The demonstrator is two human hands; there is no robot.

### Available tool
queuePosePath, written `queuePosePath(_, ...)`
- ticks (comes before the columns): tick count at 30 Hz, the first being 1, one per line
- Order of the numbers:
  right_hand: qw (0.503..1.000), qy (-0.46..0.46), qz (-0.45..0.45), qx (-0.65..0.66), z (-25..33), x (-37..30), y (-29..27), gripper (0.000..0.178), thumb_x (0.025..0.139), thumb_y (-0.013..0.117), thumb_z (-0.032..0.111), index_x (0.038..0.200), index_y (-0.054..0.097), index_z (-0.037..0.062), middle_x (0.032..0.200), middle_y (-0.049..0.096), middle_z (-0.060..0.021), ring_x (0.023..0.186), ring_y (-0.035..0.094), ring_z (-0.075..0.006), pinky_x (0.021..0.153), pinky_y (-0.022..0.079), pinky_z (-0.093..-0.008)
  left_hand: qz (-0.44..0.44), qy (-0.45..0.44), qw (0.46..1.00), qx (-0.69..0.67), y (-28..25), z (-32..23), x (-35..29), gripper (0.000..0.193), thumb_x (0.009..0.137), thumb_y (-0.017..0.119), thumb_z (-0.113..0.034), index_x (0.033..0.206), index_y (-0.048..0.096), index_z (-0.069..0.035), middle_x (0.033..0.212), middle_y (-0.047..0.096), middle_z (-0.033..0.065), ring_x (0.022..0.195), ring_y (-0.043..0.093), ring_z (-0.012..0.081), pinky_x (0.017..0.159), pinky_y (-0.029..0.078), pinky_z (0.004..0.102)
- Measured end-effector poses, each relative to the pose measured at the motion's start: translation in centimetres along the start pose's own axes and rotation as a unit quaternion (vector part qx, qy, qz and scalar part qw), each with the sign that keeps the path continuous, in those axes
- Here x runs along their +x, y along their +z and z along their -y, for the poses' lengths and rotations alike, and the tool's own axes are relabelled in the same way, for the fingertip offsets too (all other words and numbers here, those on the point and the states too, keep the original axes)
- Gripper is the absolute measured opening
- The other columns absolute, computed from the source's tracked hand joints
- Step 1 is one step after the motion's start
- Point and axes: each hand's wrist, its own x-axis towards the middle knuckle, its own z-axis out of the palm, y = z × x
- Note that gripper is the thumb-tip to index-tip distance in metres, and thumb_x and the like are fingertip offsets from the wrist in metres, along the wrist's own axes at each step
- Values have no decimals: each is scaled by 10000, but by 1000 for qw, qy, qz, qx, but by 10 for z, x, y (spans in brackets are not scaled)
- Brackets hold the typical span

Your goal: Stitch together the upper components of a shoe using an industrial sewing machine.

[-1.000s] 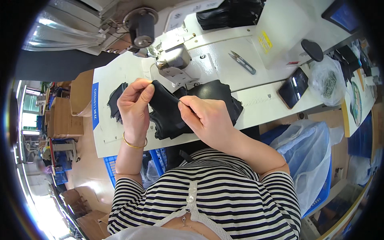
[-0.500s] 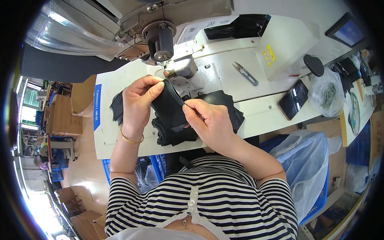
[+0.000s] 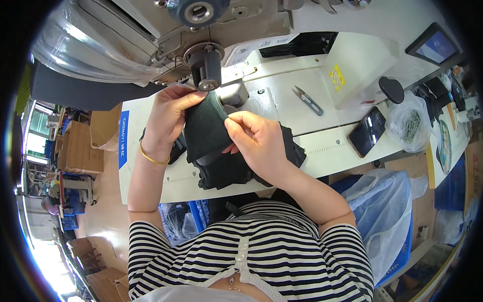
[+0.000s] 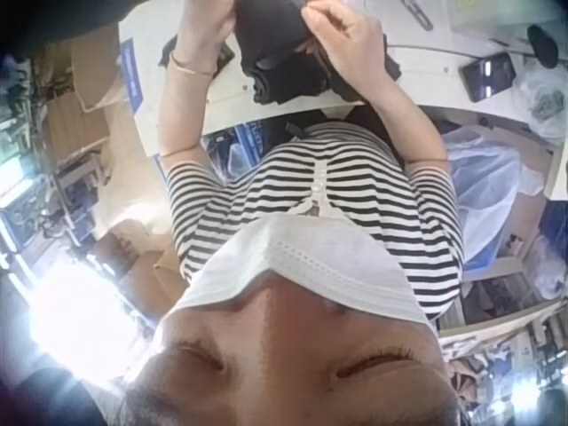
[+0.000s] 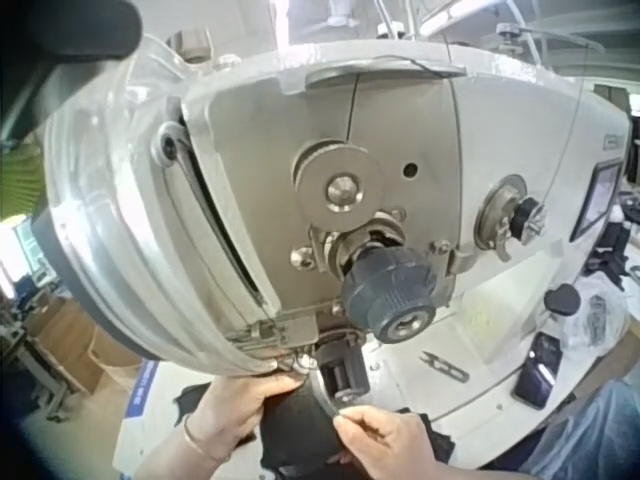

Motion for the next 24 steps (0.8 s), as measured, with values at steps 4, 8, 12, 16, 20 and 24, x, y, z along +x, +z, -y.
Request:
queuePosePath(4,1000,-1,5,10,-1,0,1,204,997,567,113,1042,651,-68,802,701,-90,662,690,-137,585,543,-225,6,0,1000,2,-2,-1,1,84,826,747,25,897,704,40,860,706,93,769,662,134,722,538,243)
queuePosePath(8,1000,-5,-17,17,-2,1,3,195,985,581,121,985,666,-54,723,684,-58,637,691,-116,574,530,-219,5,-21,1000,-2,-2,-2,3,90,824,748,20,897,702,43,860,705,97,769,665,140,726,540,245)
queuePosePath(12,1000,-13,-15,18,-3,1,3,194,985,581,122,987,666,-53,728,689,-61,642,694,-117,573,528,-218,-1,-31,1000,-6,-2,-3,3,83,821,737,34,895,700,44,865,702,97,777,667,149,731,543,253)
queuePosePath(16,1000,-12,-11,22,-2,0,3,196,986,579,122,986,665,-54,729,689,-61,647,696,-118,575,530,-218,-7,-39,999,-4,-3,-4,3,84,818,731,43,894,696,47,878,701,101,788,668,157,737,543,257)
queuePosePath(20,1000,-10,-10,28,-2,0,4,195,986,577,121,986,666,-52,729,686,-61,652,698,-118,577,530,-217,-4,-39,999,-6,-2,-5,4,71,821,723,47,884,690,48,876,698,106,792,670,161,749,549,261)
queuePosePath(24,1000,-7,-11,28,-2,0,3,201,988,574,130,984,667,-48,725,683,-58,657,703,-121,576,528,-219,0,-42,999,-16,-2,-7,6,48,823,705,66,860,683,43,871,693,106,801,671,169,771,550,266)
